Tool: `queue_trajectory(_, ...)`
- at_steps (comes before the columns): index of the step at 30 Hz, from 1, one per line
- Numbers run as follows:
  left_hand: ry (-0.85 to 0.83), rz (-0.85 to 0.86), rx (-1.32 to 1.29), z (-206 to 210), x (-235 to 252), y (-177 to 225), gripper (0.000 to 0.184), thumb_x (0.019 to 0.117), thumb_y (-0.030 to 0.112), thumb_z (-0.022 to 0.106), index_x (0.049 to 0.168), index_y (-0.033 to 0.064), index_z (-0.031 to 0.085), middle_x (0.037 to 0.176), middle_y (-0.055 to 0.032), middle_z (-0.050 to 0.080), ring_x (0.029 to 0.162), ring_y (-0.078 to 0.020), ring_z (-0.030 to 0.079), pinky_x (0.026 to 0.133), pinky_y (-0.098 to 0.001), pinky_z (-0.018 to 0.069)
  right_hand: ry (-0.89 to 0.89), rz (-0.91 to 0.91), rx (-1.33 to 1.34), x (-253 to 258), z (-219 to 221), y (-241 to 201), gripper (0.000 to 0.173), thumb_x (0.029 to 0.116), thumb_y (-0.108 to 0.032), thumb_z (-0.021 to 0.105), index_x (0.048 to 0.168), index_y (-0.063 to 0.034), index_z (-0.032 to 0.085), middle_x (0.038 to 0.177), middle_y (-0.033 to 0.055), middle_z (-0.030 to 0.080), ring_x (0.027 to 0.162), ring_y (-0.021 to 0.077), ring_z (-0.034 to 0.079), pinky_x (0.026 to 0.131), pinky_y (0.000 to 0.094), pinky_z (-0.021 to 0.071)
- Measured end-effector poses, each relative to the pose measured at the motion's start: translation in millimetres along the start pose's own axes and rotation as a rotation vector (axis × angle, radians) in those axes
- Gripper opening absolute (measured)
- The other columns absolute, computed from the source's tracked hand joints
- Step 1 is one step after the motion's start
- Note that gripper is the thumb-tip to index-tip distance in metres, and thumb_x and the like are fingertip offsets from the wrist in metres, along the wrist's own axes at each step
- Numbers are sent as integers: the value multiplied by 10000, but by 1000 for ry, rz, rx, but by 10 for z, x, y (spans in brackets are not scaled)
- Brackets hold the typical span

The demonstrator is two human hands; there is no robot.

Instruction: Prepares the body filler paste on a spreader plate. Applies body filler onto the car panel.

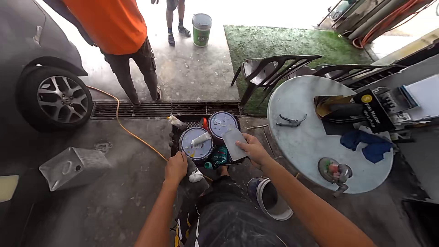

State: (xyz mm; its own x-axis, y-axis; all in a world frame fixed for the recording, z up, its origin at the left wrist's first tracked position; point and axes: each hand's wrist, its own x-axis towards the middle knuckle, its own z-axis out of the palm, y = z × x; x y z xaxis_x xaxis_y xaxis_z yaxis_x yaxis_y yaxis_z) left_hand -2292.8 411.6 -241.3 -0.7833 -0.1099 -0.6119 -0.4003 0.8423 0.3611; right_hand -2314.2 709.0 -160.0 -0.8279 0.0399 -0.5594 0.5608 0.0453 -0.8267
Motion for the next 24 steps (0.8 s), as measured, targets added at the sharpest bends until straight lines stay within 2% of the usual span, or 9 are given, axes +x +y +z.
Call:
queue_trajectory(4,-17,-6,94,-101,4,86,505,1099,420,298,1108,87,677,1072,-172,713,1088,-354,680,897,-582,529,-20,-73,-186,191,60,-108,282,1005,-58,617,1285,-39,594,1107,164,703,929,261,719,820,446,606)
queue_trajectory(7,-6,-21,65,-122,30,113,452,1083,402,368,1046,95,697,1047,-155,716,1074,-336,682,888,-567,532,-61,-125,-265,350,144,-168,307,1000,-66,617,1306,-59,596,1118,159,708,939,260,725,829,456,611)
queue_trajectory(12,89,-30,-189,-59,65,-18,378,1006,425,565,839,111,689,840,-125,686,889,-320,685,778,-575,531,-121,-192,-429,538,321,-291,334,1001,-96,624,1333,-85,588,1138,136,707,955,240,724,846,452,611)
queue_trajectory(14,98,-24,-241,-45,53,-103,384,987,432,586,785,116,669,789,-107,662,843,-305,671,749,-565,521,-119,-274,-540,593,380,-334,306,967,-102,673,1269,-90,628,1063,113,727,901,223,730,814,459,617)
queue_trajectory(16,88,-16,-254,-32,32,-212,401,997,430,571,764,114,653,770,-99,647,821,-296,662,742,-559,515,-103,-370,-649,645,441,-379,243,911,-128,747,1147,-100,694,950,77,746,831,201,727,777,467,609)
queue_trajectory(19,125,7,-285,-13,-43,-406,399,997,396,537,716,122,610,713,-67,607,753,-261,634,697,-528,494,-136,-431,-836,747,578,-472,156,878,-192,753,1009,-109,738,872,62,722,814,206,696,763,496,571)
queue_trajectory(24,201,35,-304,18,-212,-895,384,977,387,500,703,140,603,656,-27,575,675,-209,610,636,-493,480,-312,-419,-1086,915,886,-494,166,925,-208,650,1033,-123,742,874,81,712,835,248,695,742,522,560)
